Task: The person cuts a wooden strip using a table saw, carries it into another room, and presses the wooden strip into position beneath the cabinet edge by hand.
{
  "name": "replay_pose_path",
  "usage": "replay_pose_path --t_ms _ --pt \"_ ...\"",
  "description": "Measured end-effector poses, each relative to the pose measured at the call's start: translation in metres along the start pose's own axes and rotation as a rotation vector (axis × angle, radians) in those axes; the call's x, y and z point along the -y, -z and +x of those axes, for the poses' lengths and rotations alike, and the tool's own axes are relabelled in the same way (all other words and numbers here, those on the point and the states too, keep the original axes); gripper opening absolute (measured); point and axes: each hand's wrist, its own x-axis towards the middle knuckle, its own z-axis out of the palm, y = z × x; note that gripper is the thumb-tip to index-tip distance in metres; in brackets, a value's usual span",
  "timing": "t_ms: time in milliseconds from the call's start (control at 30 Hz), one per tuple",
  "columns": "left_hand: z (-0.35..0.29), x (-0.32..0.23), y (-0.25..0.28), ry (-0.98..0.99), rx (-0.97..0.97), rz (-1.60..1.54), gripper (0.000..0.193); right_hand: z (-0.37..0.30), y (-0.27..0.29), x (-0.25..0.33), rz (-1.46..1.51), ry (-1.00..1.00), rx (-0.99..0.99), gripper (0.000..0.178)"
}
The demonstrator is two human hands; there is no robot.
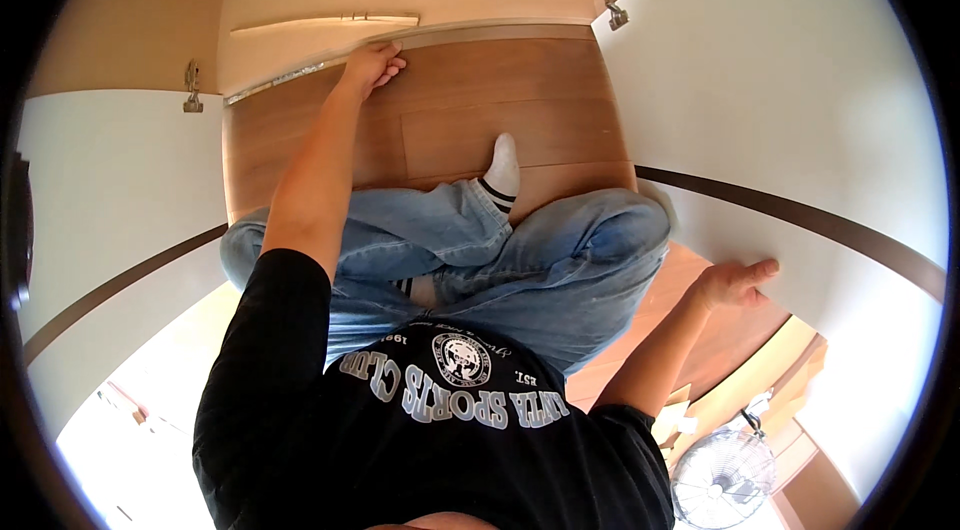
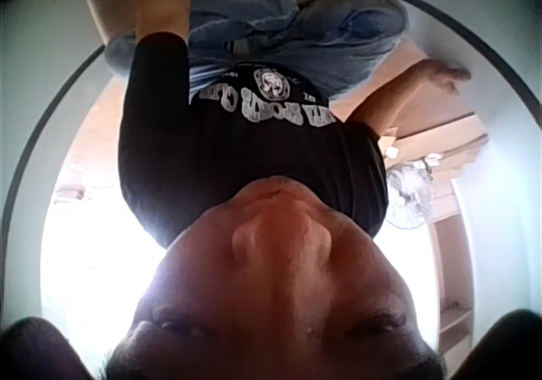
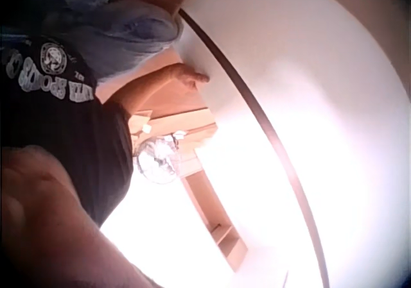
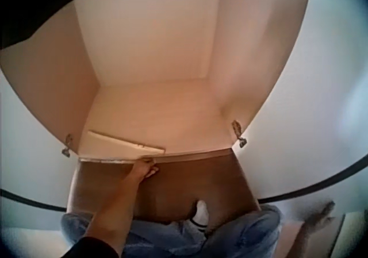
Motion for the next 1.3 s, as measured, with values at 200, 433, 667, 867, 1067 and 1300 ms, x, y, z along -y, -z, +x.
replay_pose_path --t_ms 200,433,667,867,1067,1300 --pt "-0.004 -0.001 0.013 0.026 -0.008 0.025 0.030 -0.007 -0.012 -0.003 0.023 0.006 -0.010 0.072" --pt "-0.009 0.003 0.005 -0.020 0.057 -0.005 0.034 -0.009 0.002 0.010 -0.007 -0.021 0.043 0.076" --pt "-0.041 0.014 0.024 -0.104 0.090 -0.019 0.049 -0.086 0.076 0.000 -0.526 -0.507 0.519 0.036" --pt "-0.134 -0.031 0.098 -0.229 0.109 0.713 0.061 -0.171 0.019 0.060 -0.098 -0.405 0.823 0.041" --pt "-0.189 -0.036 0.089 -0.384 0.133 0.391 0.049 -0.263 -0.216 0.111 -0.170 0.447 1.296 0.045" --pt "-0.128 0.032 0.141 -0.468 -0.054 0.595 0.039 -0.333 -0.371 0.060 -0.220 1.002 1.377 0.055"
